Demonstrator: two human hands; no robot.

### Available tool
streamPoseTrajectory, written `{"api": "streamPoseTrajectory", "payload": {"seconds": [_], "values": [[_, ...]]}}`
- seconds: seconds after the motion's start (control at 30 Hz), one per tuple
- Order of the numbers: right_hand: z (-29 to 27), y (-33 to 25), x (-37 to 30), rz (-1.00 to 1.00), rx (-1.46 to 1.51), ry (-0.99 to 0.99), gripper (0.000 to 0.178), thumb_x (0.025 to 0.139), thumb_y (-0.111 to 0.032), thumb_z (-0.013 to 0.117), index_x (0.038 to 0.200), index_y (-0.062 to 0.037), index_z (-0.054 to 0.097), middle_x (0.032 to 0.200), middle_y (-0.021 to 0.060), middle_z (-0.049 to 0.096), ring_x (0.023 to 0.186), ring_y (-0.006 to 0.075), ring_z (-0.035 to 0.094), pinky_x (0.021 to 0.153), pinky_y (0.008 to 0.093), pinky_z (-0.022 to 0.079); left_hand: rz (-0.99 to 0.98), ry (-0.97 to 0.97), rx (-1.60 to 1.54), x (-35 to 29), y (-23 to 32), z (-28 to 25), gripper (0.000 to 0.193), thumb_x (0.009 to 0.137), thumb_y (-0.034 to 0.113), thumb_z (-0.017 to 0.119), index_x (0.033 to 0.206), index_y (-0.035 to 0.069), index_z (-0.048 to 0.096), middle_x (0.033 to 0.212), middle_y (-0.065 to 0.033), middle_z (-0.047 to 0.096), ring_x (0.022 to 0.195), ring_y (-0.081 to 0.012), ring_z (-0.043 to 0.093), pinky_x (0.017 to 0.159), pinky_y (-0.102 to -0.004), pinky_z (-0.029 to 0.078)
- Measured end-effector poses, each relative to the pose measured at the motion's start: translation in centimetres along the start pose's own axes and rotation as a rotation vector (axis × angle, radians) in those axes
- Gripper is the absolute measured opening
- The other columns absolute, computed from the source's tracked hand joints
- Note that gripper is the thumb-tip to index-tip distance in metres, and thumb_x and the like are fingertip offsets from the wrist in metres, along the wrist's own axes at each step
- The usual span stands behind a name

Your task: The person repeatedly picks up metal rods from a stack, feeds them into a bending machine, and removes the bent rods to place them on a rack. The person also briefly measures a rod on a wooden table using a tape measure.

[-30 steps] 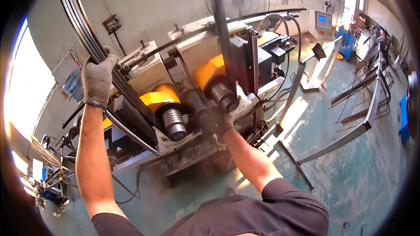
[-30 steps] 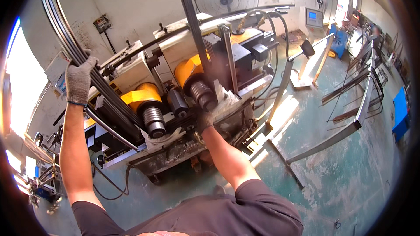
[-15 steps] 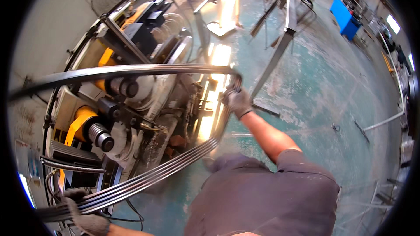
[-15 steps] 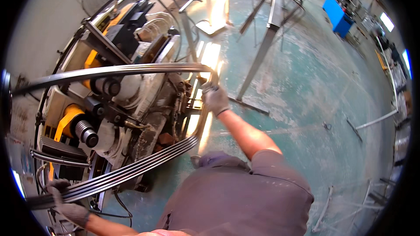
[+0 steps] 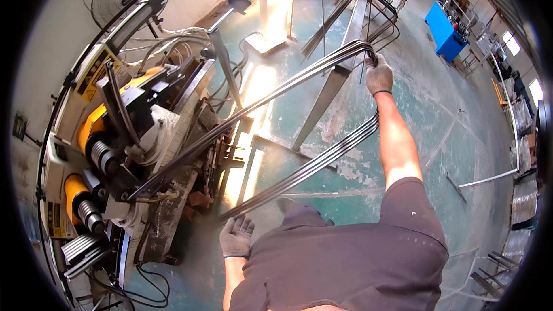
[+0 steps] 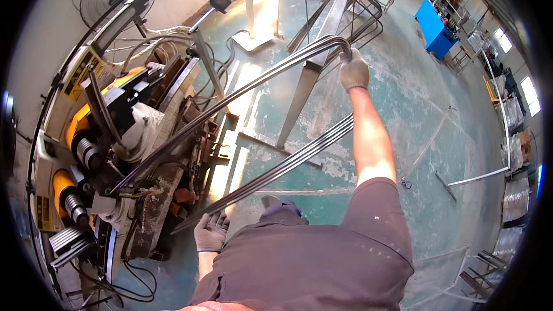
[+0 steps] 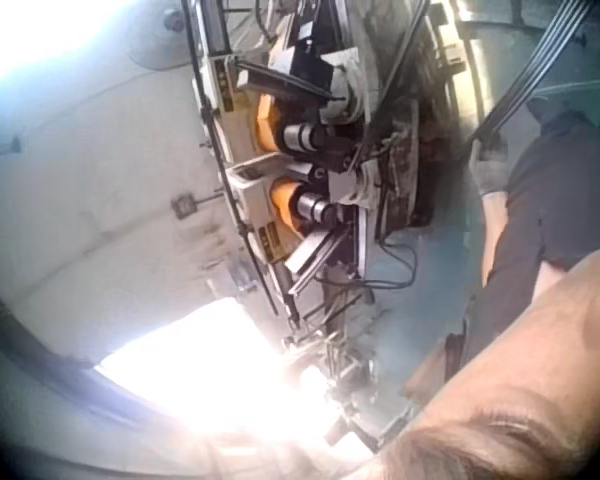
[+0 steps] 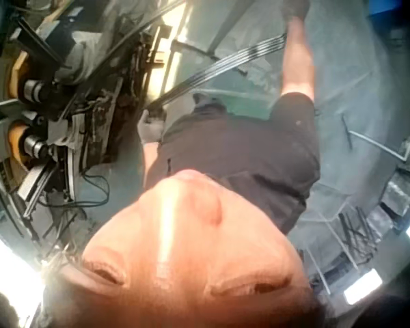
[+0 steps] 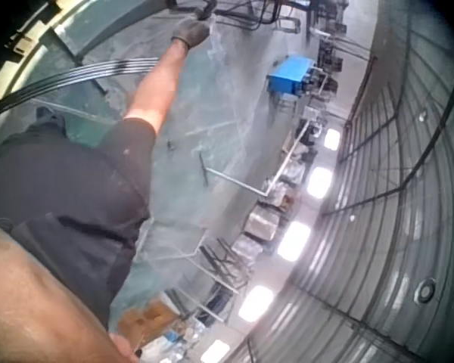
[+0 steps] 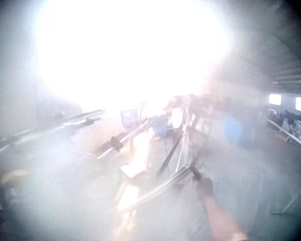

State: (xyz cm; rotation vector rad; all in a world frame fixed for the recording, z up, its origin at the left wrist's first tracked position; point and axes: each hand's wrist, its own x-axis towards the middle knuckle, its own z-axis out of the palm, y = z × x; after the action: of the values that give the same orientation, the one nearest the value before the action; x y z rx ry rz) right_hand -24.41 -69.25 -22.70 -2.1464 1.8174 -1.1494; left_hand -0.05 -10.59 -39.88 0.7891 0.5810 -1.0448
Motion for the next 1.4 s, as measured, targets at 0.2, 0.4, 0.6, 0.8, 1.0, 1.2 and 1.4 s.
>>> {"api": "streamPoseTrajectory", "payload": {"seconds": [0.2,0.4,0.6,0.8,1.0,1.2,1.4], "values": [[8.0,5.2,9.7,-0.322,-0.138,0.195,0.019,0.102,-0.025,0.060,0.113,-0.0097,0.055,0.103,0.0210,0.069,0.095,0.0455,0.069,0.080,0.0576,0.055,0.275,-0.013,0.282,0.5,-1.0,8.2,0.023,0.102,0.018,0.064,0.122,0.008,0.062,0.106,-0.0132,0.074,0.093,-0.0300,0.071,0.085,-0.0468,0.058],[10.3,5.7,20.0,-0.289,-0.622,0.097,0.020,0.107,-0.019,0.043,0.120,-0.0128,0.057,0.114,0.0161,0.070,0.110,0.0357,0.068,0.093,0.0517,0.054,0.322,0.209,0.235,1.0,-1.0,5.6,0.020,0.103,0.018,0.063,0.120,0.009,0.062,0.101,-0.0134,0.073,0.087,-0.0306,0.070,0.080,-0.0466,0.058],[13.5,2.9,10.6,-0.495,-0.328,0.435,0.052,0.102,-0.039,0.051,0.144,-0.0076,0.054,0.147,0.0201,0.054,0.137,0.0384,0.052,0.117,0.0527,0.034,0.414,0.435,0.090,-3.5,-4.4,-2.8,0.036,0.098,0.010,0.064,0.132,0.000,0.054,0.101,-0.0153,0.068,0.085,-0.0293,0.068,0.074,-0.0432,0.058],[26.0,19.4,-24.6,-0.507,-0.542,-0.736,0.062,0.103,-0.044,0.053,0.144,0.0022,0.059,0.159,0.0250,0.049,0.144,0.0410,0.051,0.124,0.0476,0.033,0.429,0.624,-0.121,-9.4,-9.4,-16.0,0.017,0.094,0.012,0.069,0.109,0.004,0.070,0.093,-0.0101,0.074,0.080,-0.0234,0.074,0.071,-0.0378,0.060],[13.7,-4.7,-56.9,-1.011,-0.006,-1.612,0.041,0.088,-0.027,0.076,0.122,-0.0040,0.075,0.116,0.0191,0.078,0.112,0.0311,0.074,0.100,0.0399,0.056,0.699,0.741,-0.330,-20.4,-12.8,-27.1,0.013,0.098,0.016,0.068,0.106,0.007,0.068,0.092,-0.0080,0.072,0.078,-0.0187,0.070,0.069,-0.0337,0.057],[10.2,-21.7,-74.2,-1.414,-0.015,-1.486,0.041,0.089,-0.032,0.074,0.121,-0.0055,0.075,0.113,0.0194,0.078,0.109,0.0360,0.074,0.099,0.0427,0.056,0.856,0.994,-0.443,-34.6,-19.9,-44.4,0.016,0.097,0.017,0.070,0.107,0.005,0.068,0.091,-0.0078,0.073,0.076,-0.0174,0.068,0.069,-0.0333,0.056],[-0.1,-32.2,-94.7,-1.579,0.165,-1.595,0.044,0.088,-0.034,0.073,0.121,-0.0050,0.073,0.113,0.0199,0.077,0.110,0.0360,0.073,0.097,0.0415,0.055,1.050,1.610,-0.568,-54.1,-23.5,-57.8,0.018,0.094,0.012,0.069,0.107,0.000,0.071,0.088,-0.0044,0.068,0.075,-0.0123,0.061,0.068,-0.0307,0.050]]}}
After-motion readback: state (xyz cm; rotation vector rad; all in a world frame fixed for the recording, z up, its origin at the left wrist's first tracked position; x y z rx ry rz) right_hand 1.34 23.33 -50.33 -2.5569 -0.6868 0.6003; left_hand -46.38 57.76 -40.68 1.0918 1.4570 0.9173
